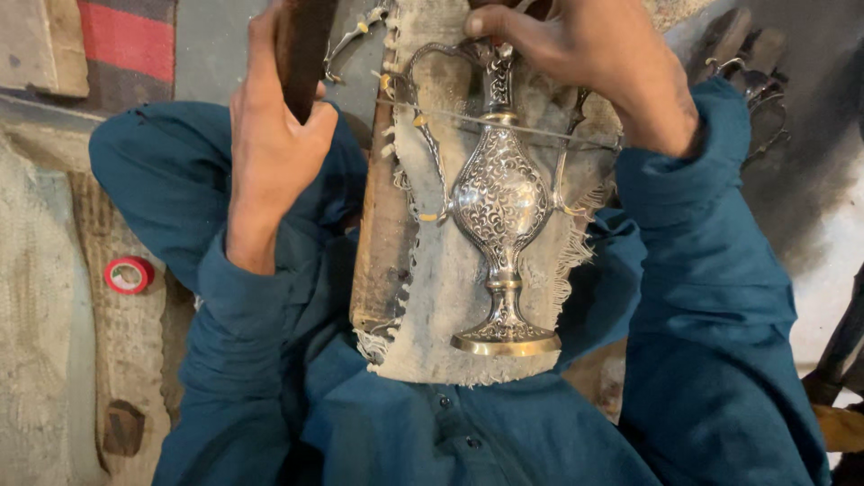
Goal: The person sits cross-legged on the floor with an ornate metal ewer clamped on a wooden board on their lap. They wrap string around the vessel, hold a punch against the neck, and repeatedly strike the punch with a wooden mallet, repositioning the ewer and re-tying the string between rounds of hammering.
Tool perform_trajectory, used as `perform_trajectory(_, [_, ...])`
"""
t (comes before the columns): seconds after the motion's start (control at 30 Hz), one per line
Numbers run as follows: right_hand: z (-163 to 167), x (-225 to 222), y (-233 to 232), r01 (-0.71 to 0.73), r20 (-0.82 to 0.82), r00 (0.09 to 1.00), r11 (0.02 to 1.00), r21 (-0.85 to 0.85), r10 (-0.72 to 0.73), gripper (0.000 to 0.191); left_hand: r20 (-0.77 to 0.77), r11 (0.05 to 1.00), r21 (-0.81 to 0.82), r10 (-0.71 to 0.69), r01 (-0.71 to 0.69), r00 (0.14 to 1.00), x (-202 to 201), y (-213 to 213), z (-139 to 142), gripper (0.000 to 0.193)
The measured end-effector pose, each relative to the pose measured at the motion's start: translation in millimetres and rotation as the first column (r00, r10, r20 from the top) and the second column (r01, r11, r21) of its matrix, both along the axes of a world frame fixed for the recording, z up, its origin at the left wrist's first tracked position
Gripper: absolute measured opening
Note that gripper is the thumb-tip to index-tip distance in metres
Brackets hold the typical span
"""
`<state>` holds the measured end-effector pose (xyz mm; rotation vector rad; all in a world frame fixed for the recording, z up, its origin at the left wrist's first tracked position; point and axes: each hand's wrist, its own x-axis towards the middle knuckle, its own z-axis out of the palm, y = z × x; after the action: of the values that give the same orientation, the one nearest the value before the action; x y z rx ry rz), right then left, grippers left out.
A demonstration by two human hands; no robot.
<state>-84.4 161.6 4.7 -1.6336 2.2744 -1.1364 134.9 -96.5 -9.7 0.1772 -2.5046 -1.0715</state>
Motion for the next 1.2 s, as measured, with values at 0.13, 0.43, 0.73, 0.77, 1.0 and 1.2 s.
perform_trajectory(0.13, [-5.0,-2.9,-0.4,-0.028,-0.01,1.0,0.999,-0.037,0.027,0.016,-0.029,0.992,0.12,0.044,-0.041,0.999,-2.1,3.7,-0.1,0.061])
perform_trajectory(0.43, [-3.5,2.1,-1.3,0.076,-0.063,0.995,0.995,0.065,-0.072,0.017,-0.076,0.957,-0.29,-0.028,0.005,0.997,-6.4,-2.7,8.8,0.074])
perform_trajectory(0.73, [-2.2,0.9,-3.1,0.054,-0.071,0.996,0.998,0.033,-0.052,0.014,0.001,0.936,-0.346,0.068,-0.063,0.998,-8.9,0.4,7.8,0.074])
perform_trajectory(0.77, [-1.4,0.1,-4.0,0.037,-0.093,0.995,0.999,0.013,-0.036,0.013,0.018,0.857,-0.51,0.094,-0.072,0.995,-9.4,-0.1,8.3,0.078])
perform_trajectory(1.0, [1.3,-1.2,-6.5,-0.002,0.048,0.999,1.0,-0.023,0.003,0.013,0.013,0.925,-0.372,0.091,-0.08,0.996,-11.0,-1.9,11.8,0.076])
perform_trajectory(1.2, [-4.5,-5.4,-6.3,-0.046,0.081,0.995,0.995,-0.089,0.053,0.014,0.016,0.933,-0.349,0.106,-0.094,0.994,-12.7,-0.6,12.2,0.078])
